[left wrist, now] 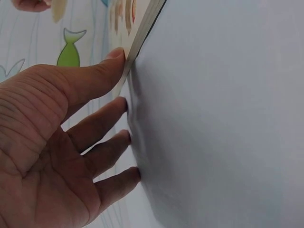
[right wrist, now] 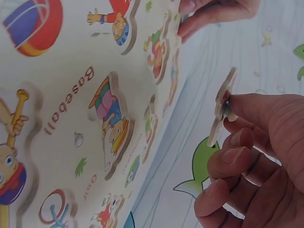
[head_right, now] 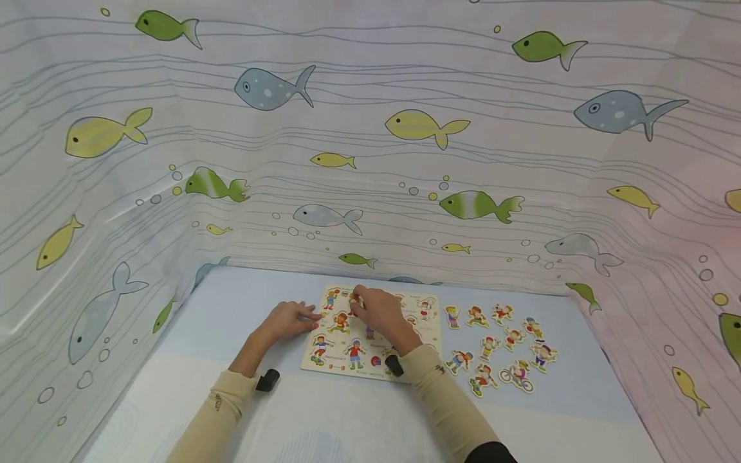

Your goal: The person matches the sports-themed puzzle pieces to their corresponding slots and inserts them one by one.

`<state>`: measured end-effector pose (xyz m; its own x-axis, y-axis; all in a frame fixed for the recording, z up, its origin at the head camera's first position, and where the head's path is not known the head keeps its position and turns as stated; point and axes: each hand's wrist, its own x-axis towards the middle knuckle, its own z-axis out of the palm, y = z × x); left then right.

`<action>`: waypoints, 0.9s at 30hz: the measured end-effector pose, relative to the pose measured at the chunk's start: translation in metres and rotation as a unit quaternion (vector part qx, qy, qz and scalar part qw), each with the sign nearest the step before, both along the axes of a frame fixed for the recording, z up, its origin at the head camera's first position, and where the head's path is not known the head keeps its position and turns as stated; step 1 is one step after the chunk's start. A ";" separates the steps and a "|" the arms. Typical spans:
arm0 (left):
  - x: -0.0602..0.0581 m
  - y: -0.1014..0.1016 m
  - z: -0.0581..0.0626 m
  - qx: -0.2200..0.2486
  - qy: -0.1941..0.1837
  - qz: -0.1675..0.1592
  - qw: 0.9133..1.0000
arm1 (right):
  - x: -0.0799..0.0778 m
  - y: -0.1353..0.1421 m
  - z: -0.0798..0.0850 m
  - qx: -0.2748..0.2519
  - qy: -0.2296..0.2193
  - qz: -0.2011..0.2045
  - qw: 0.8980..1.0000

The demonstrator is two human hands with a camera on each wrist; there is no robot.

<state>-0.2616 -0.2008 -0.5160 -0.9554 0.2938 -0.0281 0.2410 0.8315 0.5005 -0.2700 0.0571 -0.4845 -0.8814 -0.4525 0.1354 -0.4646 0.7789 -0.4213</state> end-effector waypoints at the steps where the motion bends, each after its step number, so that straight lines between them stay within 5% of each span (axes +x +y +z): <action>1: 0.000 0.000 0.000 0.001 -0.001 0.000 1.000 | -0.001 -0.002 0.000 0.001 -0.004 0.001 1.000; 27: 0.000 0.001 -0.002 0.002 0.003 0.004 1.000 | -0.020 -0.043 0.002 0.031 -0.005 0.024 0.999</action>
<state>-0.2615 -0.2001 -0.5180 -0.9579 0.2864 -0.0210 0.2374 0.8309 0.5031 -0.2902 0.0144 -0.4827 -0.8594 -0.5022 0.0961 -0.4983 0.7804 -0.3779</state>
